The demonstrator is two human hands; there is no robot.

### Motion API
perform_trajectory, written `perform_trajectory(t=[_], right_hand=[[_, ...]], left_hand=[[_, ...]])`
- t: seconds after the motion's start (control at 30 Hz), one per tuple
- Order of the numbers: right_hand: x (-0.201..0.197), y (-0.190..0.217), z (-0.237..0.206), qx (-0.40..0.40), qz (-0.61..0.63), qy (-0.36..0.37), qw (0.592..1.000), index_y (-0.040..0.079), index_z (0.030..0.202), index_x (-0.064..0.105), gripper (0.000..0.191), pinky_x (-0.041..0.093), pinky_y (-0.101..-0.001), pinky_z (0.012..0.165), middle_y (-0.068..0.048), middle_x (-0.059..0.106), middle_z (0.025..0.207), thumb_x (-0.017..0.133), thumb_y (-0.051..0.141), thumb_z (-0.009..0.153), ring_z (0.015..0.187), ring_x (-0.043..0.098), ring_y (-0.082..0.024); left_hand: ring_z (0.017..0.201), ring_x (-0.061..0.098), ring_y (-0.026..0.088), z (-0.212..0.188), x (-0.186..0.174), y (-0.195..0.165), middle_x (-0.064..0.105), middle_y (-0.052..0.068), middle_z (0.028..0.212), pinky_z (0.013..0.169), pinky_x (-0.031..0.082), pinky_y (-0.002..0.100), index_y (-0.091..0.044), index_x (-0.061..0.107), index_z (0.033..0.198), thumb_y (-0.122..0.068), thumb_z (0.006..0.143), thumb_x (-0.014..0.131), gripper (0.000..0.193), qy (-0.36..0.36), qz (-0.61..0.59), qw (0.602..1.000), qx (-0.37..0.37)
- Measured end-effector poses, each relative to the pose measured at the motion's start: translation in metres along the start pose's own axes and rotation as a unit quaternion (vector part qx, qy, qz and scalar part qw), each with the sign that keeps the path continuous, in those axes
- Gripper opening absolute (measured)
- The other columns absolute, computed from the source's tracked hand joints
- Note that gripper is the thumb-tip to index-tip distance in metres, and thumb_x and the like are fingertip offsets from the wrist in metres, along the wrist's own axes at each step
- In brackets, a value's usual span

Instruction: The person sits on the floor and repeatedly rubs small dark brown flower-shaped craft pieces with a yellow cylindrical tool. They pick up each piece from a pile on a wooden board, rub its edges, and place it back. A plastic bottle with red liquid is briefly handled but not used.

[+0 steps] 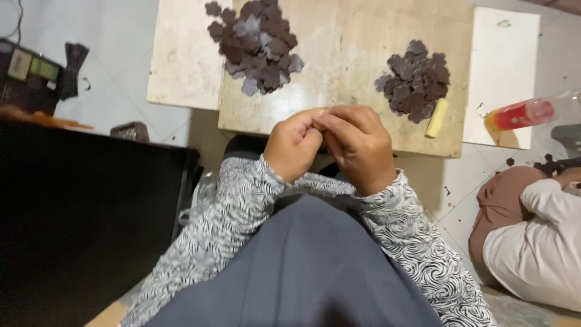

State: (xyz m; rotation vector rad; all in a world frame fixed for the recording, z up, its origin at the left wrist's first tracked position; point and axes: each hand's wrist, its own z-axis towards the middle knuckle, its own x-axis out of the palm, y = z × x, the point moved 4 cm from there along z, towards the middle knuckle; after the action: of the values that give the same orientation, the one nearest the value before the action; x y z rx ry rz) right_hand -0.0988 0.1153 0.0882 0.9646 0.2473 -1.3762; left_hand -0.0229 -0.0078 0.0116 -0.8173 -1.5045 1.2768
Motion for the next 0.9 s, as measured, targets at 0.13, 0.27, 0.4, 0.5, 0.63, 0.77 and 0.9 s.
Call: perform_trajectory(t=[0.13, 0.27, 0.4, 0.5, 0.63, 0.77, 0.9], right_hand=[[-0.001, -0.016, 0.004, 0.107, -0.036, -0.017, 0.993, 0.007, 0.109, 0.078, 0.02, 0.057, -0.036, 0.089, -0.01, 0.073, 0.109, 0.081, 0.0, 0.09, 0.1, 0.069, -0.026], [-0.002, -0.011, -0.006, 0.087, 0.011, -0.039, 0.995, 0.004, 0.112, 0.076, 0.025, 0.057, -0.036, 0.091, -0.013, 0.071, 0.112, 0.077, -0.002, 0.088, 0.103, 0.068, -0.028], [0.003, -0.007, -0.008, 0.054, -0.01, -0.011, 0.998, 0.003, 0.106, 0.076, 0.023, 0.056, -0.0381, 0.091, -0.012, 0.071, 0.107, 0.081, -0.002, 0.084, 0.104, 0.067, -0.029], [0.001, -0.01, -0.008, 0.109, -0.013, -0.053, 0.993, 0.006, 0.11, 0.077, 0.024, 0.057, -0.0358, 0.09, -0.01, 0.072, 0.108, 0.081, -0.004, 0.088, 0.103, 0.069, -0.025], [0.005, -0.002, -0.008, 0.01, 0.029, -0.034, 0.999, 0.004, 0.104, 0.075, 0.025, 0.056, -0.0392, 0.09, -0.011, 0.07, 0.106, 0.082, -0.003, 0.081, 0.102, 0.066, -0.029], [0.007, -0.01, -0.012, 0.058, 0.002, -0.026, 0.998, 0.006, 0.102, 0.076, 0.022, 0.056, -0.0376, 0.088, -0.009, 0.07, 0.105, 0.082, -0.003, 0.083, 0.101, 0.067, -0.027], [0.003, -0.016, -0.017, 0.087, 0.009, -0.075, 0.993, 0.006, 0.106, 0.076, 0.022, 0.058, -0.0346, 0.086, -0.01, 0.07, 0.108, 0.079, -0.006, 0.088, 0.1, 0.069, -0.025]], left_hand=[[0.098, 0.069, 0.007, 0.001, -0.004, -0.001, 0.076, 0.007, 0.109, 0.087, 0.057, 0.022, 0.005, 0.065, 0.132, -0.008, 0.104, 0.056, 0.032, -0.041, 0.106, 0.994, 0.007], [0.095, 0.069, 0.011, 0.007, -0.005, 0.004, 0.073, 0.01, 0.11, 0.086, 0.058, 0.026, 0.011, 0.063, 0.132, -0.005, 0.109, 0.056, 0.029, 0.021, -0.256, 0.965, -0.045], [0.085, 0.073, 0.013, 0.009, -0.008, 0.014, 0.074, 0.011, 0.103, 0.08, 0.061, 0.027, 0.012, 0.061, 0.126, -0.009, 0.106, 0.052, 0.03, 0.0, -0.337, 0.932, -0.133], [0.079, 0.072, 0.011, 0.009, -0.015, 0.026, 0.074, 0.008, 0.098, 0.077, 0.063, 0.026, 0.006, 0.062, 0.122, -0.013, 0.1, 0.05, 0.031, -0.109, -0.231, 0.946, -0.197], [0.068, 0.062, 0.004, 0.017, -0.005, 0.013, 0.072, 0.004, 0.091, 0.055, 0.051, 0.017, 0.009, 0.066, 0.119, -0.007, 0.112, 0.057, 0.02, 0.019, -0.369, 0.929, -0.015], [0.074, 0.063, 0.007, 0.014, -0.011, 0.022, 0.071, 0.005, 0.093, 0.07, 0.055, 0.023, 0.009, 0.063, 0.126, -0.012, 0.108, 0.048, 0.032, -0.077, -0.258, 0.947, -0.173], [0.074, 0.062, 0.008, 0.013, -0.008, 0.019, 0.067, 0.004, 0.091, 0.073, 0.058, 0.024, 0.01, 0.061, 0.127, -0.011, 0.108, 0.047, 0.032, -0.075, -0.273, 0.942, -0.178]])
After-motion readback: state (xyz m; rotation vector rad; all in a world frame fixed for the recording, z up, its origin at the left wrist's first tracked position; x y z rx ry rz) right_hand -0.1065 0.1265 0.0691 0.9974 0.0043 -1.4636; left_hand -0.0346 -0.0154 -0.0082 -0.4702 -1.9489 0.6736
